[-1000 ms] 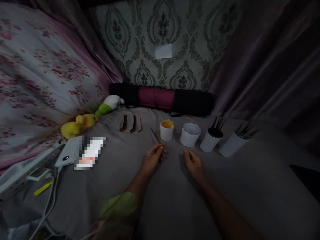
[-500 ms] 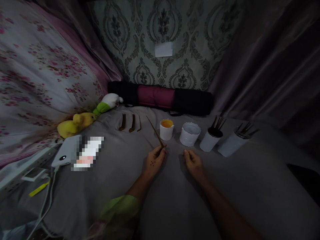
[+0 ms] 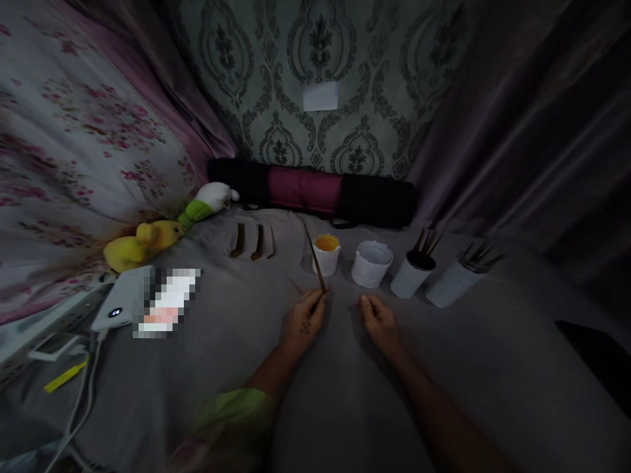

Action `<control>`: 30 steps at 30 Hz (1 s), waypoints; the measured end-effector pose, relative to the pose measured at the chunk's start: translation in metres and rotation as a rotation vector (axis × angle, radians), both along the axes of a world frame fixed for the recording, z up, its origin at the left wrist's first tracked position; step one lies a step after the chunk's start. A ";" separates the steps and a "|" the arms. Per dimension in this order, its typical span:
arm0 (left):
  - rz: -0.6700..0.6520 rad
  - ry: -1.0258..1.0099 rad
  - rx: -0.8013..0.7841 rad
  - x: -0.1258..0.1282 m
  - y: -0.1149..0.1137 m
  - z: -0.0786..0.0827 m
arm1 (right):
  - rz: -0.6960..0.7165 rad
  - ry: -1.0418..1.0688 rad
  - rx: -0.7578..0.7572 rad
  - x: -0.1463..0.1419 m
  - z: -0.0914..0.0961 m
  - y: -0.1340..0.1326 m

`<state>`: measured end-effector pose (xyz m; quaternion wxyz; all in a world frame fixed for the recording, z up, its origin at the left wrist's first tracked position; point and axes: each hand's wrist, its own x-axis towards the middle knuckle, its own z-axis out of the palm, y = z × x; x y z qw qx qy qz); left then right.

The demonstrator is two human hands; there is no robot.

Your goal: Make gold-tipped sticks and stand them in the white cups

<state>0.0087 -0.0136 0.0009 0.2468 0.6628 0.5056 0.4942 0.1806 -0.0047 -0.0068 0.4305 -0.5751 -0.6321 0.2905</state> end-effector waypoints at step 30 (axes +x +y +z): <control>0.048 0.647 0.123 -0.003 -0.009 0.008 | 0.042 0.199 0.014 -0.006 0.012 -0.008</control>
